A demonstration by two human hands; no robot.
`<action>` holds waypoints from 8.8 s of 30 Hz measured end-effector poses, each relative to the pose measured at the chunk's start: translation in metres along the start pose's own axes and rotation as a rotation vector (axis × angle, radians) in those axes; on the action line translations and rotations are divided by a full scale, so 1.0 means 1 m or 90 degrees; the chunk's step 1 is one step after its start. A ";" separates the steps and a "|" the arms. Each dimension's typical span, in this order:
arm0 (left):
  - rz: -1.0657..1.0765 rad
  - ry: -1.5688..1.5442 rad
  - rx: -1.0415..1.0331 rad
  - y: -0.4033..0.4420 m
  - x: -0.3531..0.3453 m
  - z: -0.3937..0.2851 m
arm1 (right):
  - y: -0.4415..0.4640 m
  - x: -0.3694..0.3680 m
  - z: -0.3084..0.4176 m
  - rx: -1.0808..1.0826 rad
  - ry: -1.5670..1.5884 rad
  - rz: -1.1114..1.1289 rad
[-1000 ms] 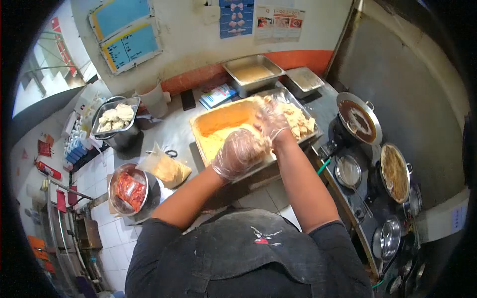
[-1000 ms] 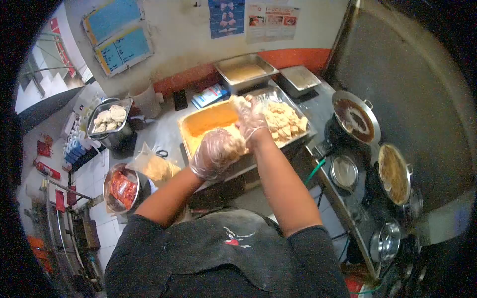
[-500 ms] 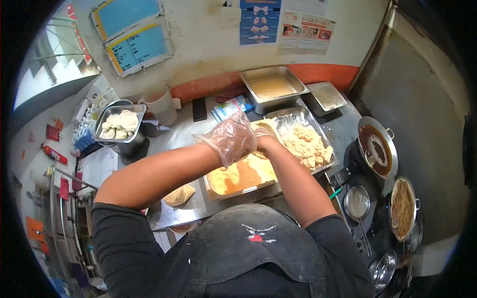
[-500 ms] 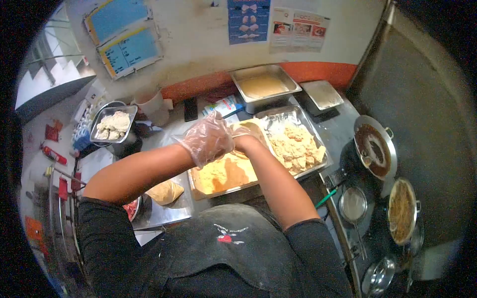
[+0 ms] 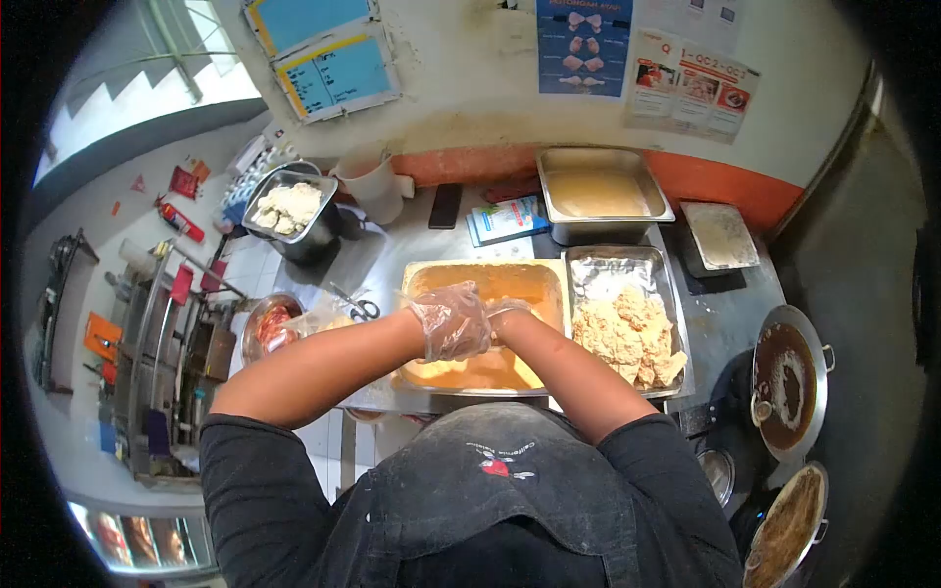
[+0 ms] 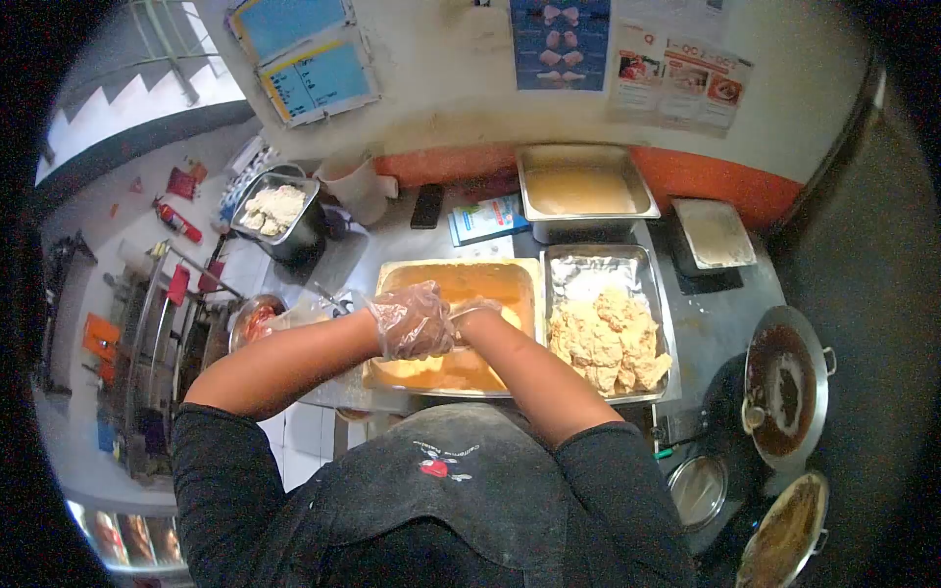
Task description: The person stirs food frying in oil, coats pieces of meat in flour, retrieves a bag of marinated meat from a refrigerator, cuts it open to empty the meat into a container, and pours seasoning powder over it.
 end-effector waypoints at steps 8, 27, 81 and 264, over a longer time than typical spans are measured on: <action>0.055 0.068 0.008 0.008 0.003 -0.001 | 0.003 -0.023 0.014 0.128 -0.002 0.033; -0.244 -0.076 0.256 -0.097 0.100 0.033 | -0.001 0.014 0.022 0.259 0.046 -0.140; -0.070 -0.477 1.347 -0.649 -0.240 0.068 | 0.218 -0.072 0.288 0.109 -0.404 -0.127; -0.778 -0.918 1.032 -0.519 -0.257 0.101 | 0.037 0.023 0.285 0.283 0.177 -0.089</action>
Point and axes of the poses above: each hand's wrist, its own y-axis towards the middle knuckle, its own x-axis out of the back of the hand, z = x × y, the point moved 9 cm from there along y, towards the middle knuckle, and after that the axes turned 7 degrees about -z, right-handed, at the moved point
